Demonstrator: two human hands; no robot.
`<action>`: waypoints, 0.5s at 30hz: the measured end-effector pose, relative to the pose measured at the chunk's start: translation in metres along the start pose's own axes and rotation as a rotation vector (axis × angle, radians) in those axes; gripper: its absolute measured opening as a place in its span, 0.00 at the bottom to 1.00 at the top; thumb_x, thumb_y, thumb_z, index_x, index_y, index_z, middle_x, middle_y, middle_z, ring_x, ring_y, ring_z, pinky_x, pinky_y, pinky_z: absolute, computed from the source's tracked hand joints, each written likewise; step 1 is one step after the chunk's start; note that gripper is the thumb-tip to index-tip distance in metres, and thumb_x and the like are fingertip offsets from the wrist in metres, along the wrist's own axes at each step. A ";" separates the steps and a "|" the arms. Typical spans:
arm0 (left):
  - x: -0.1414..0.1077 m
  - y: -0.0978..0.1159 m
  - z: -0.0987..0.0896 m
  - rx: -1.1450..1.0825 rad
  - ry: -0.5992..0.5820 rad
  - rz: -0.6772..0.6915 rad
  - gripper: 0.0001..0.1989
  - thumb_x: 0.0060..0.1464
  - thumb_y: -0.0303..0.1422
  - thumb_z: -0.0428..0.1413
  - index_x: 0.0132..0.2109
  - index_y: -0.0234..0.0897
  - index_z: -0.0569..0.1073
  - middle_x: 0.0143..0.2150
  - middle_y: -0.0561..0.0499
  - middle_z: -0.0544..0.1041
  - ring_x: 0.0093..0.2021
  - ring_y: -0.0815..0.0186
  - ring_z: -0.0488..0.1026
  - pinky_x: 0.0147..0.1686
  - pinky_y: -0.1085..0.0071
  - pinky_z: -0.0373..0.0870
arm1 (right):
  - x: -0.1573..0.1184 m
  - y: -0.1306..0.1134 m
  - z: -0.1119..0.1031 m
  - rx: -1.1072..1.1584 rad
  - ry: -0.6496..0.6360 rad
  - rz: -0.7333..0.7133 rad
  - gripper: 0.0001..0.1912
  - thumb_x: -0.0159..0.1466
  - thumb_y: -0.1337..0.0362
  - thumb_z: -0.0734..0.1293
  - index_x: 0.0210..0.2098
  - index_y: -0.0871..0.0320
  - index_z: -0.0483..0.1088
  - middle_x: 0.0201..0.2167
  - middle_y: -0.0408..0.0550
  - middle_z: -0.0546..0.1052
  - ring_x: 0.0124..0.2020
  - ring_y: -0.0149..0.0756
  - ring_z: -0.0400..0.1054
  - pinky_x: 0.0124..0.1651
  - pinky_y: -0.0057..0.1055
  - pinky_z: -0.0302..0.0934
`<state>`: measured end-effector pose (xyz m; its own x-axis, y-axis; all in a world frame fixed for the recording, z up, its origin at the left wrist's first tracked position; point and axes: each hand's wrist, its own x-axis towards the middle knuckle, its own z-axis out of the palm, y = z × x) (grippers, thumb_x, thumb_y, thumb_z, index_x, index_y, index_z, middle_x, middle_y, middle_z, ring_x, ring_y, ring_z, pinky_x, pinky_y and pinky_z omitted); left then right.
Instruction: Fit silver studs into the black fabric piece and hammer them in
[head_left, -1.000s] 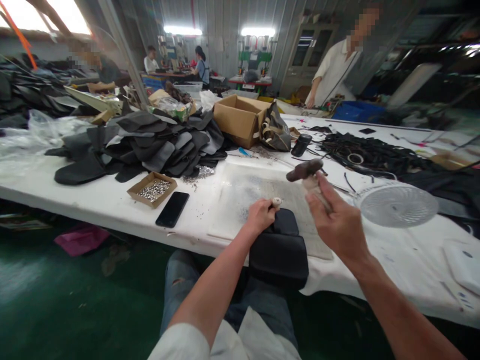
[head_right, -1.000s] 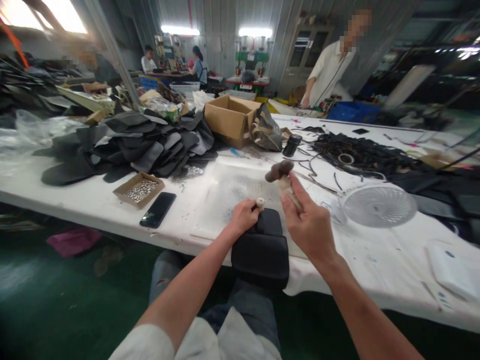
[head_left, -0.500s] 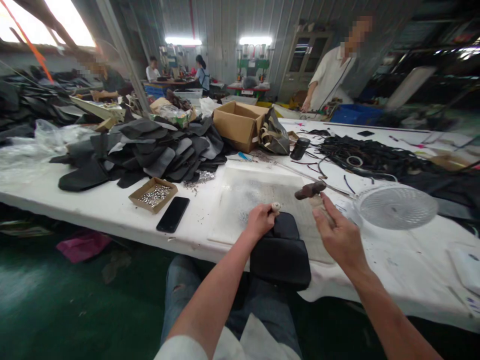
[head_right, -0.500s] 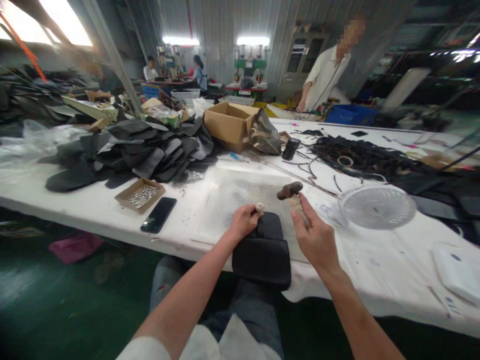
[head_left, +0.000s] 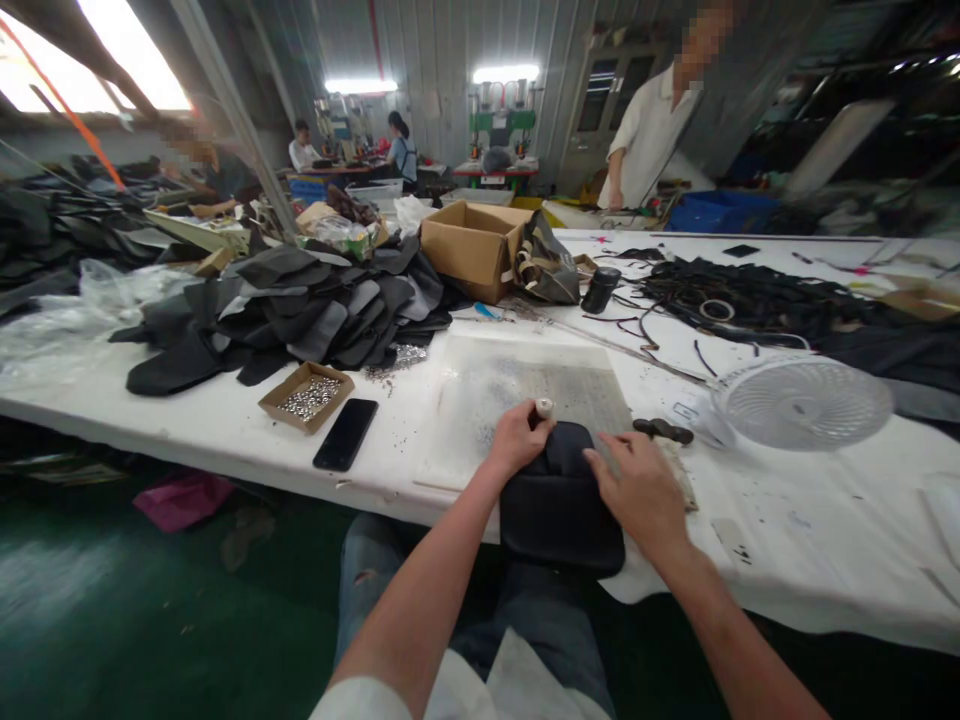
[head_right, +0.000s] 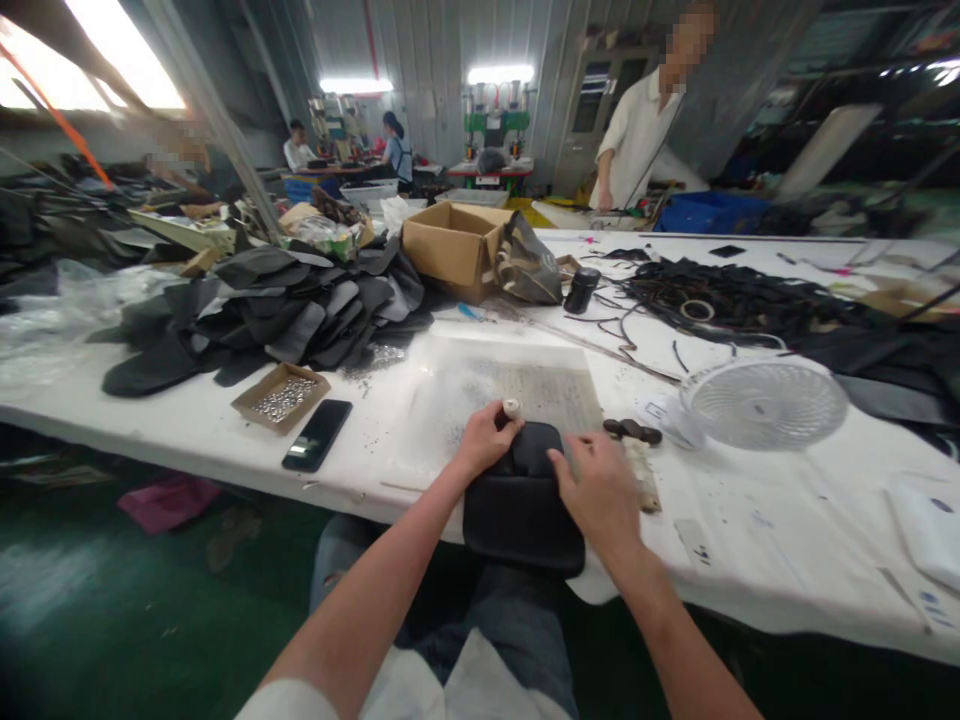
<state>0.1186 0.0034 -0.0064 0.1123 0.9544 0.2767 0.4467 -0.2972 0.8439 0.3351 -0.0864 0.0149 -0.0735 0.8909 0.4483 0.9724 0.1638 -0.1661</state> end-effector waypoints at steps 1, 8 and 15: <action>0.000 0.000 0.000 -0.017 -0.002 -0.011 0.05 0.67 0.36 0.63 0.44 0.41 0.77 0.41 0.52 0.84 0.41 0.63 0.78 0.45 0.69 0.72 | -0.002 -0.014 0.005 0.083 -0.050 -0.019 0.28 0.81 0.46 0.59 0.65 0.58 0.79 0.55 0.61 0.78 0.52 0.52 0.74 0.54 0.45 0.69; 0.005 0.003 -0.004 -0.165 0.027 -0.117 0.05 0.69 0.35 0.62 0.44 0.39 0.79 0.45 0.46 0.87 0.45 0.61 0.81 0.50 0.66 0.76 | -0.011 -0.035 0.030 0.116 -0.150 -0.047 0.30 0.80 0.42 0.61 0.65 0.55 0.80 0.51 0.58 0.75 0.49 0.50 0.72 0.54 0.45 0.68; 0.009 0.001 -0.008 -0.269 0.175 -0.261 0.15 0.77 0.38 0.49 0.48 0.37 0.78 0.48 0.42 0.87 0.39 0.65 0.82 0.46 0.67 0.79 | -0.010 -0.034 0.027 0.172 -0.157 -0.016 0.31 0.79 0.41 0.64 0.65 0.58 0.81 0.53 0.59 0.76 0.51 0.52 0.74 0.56 0.47 0.70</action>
<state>0.1133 0.0116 0.0005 -0.1370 0.9863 0.0923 0.1897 -0.0653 0.9797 0.2964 -0.0897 -0.0081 -0.1356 0.9403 0.3123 0.9198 0.2366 -0.3131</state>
